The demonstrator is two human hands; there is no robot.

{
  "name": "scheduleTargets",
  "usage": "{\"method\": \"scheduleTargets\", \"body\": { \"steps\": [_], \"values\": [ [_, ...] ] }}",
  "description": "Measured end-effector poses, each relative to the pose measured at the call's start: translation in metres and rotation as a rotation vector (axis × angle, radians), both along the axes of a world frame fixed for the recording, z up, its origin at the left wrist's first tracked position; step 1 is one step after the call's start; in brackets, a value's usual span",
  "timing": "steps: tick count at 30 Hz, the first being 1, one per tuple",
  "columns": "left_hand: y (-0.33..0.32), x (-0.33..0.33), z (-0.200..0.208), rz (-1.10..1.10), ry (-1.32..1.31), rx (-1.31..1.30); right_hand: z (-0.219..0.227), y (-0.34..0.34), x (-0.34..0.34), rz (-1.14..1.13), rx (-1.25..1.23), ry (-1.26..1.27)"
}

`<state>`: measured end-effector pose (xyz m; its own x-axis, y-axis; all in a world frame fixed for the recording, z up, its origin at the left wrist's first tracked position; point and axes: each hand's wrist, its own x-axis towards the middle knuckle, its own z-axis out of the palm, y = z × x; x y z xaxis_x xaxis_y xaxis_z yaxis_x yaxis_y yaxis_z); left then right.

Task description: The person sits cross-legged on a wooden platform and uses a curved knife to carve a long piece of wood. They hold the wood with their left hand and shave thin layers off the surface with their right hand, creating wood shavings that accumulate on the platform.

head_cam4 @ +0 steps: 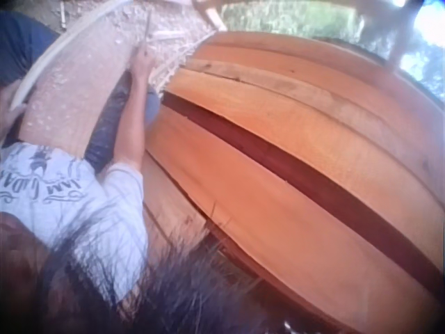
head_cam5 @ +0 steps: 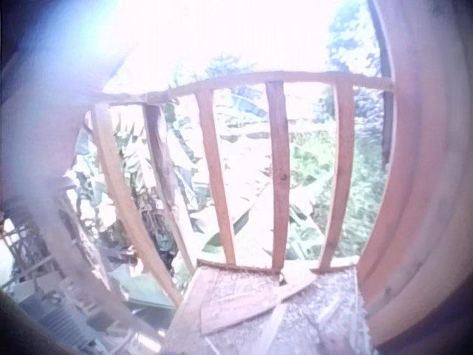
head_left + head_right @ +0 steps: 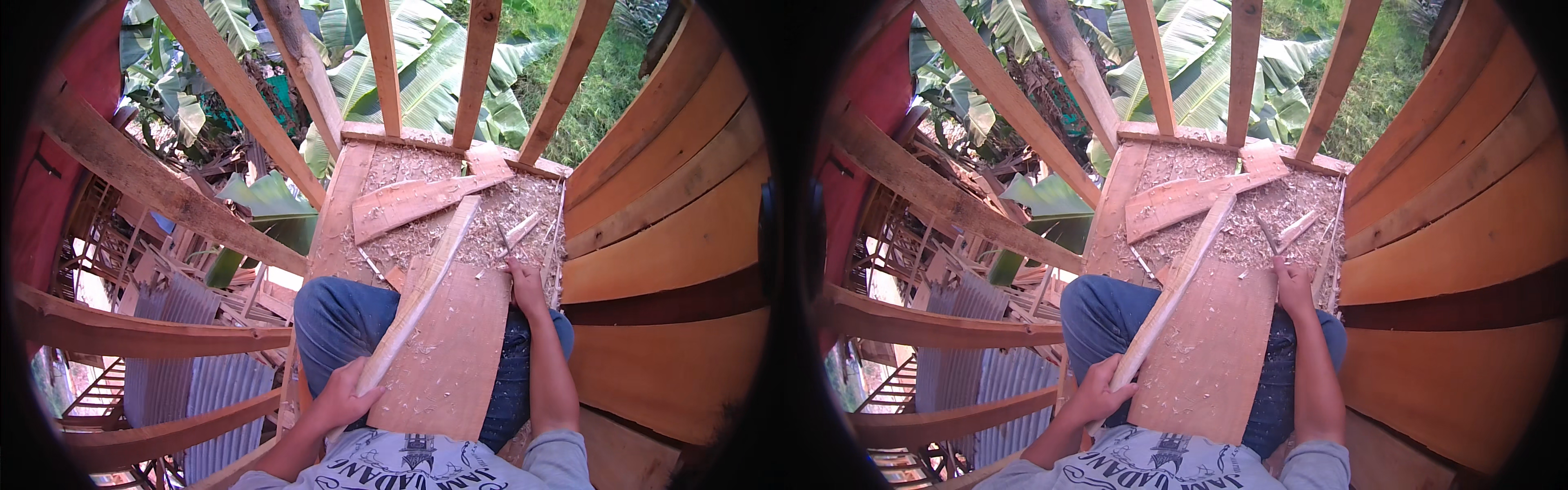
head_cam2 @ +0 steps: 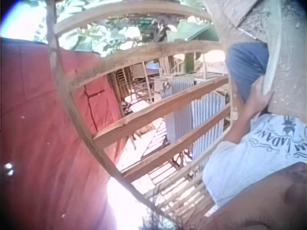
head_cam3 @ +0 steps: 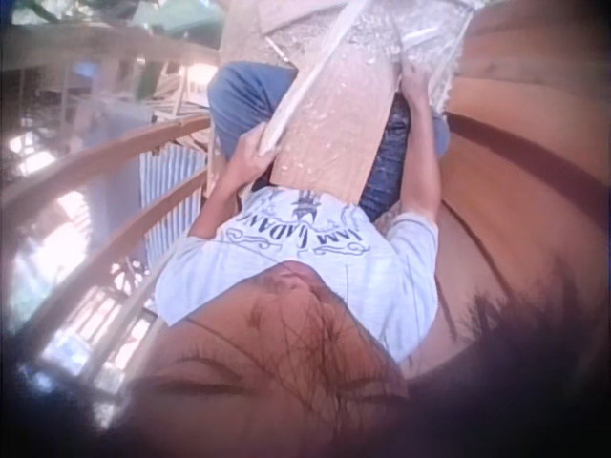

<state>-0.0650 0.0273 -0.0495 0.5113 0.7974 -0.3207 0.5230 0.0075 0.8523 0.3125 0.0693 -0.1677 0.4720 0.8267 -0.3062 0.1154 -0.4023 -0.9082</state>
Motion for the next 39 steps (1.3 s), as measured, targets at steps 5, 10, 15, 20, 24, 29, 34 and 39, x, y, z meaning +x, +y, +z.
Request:
{"method": "scheduleTargets", "body": {
  "steps": [5,10,15,20,24,29,34,39],
  "values": [
    [-0.013,-0.007,0.008,-0.063,-0.068,0.172,0.012,-0.025,-0.007,0.01,0.157,-0.137],
    [-0.017,-0.013,0.017,-0.132,-0.161,0.427,0.018,-0.029,-0.012,0.1,0.091,-0.356],
    [-0.035,-0.049,0.003,-0.146,0.022,0.104,0.025,-0.032,-0.022,-0.09,0.149,-0.496],
    [-0.05,-0.058,-0.004,-0.12,0.097,0.1,0.061,-0.049,-0.037,-0.197,0.329,-0.173],
    [-0.055,-0.055,-0.024,-0.061,0.066,0.089,0.093,-0.085,-0.073,0.05,0.307,-0.502],
    [-0.043,-0.044,-0.033,-0.073,0.059,0.03,0.113,-0.101,-0.109,0.318,0.139,-0.859],
    [-0.036,-0.044,-0.041,-0.098,0.028,0.011,0.109,-0.096,-0.121,0.416,0.023,-0.95],
    [-0.031,-0.043,-0.047,-0.175,0.124,0.03,0.099,-0.076,-0.107,0.306,-0.001,-1.027]
  ]
}}
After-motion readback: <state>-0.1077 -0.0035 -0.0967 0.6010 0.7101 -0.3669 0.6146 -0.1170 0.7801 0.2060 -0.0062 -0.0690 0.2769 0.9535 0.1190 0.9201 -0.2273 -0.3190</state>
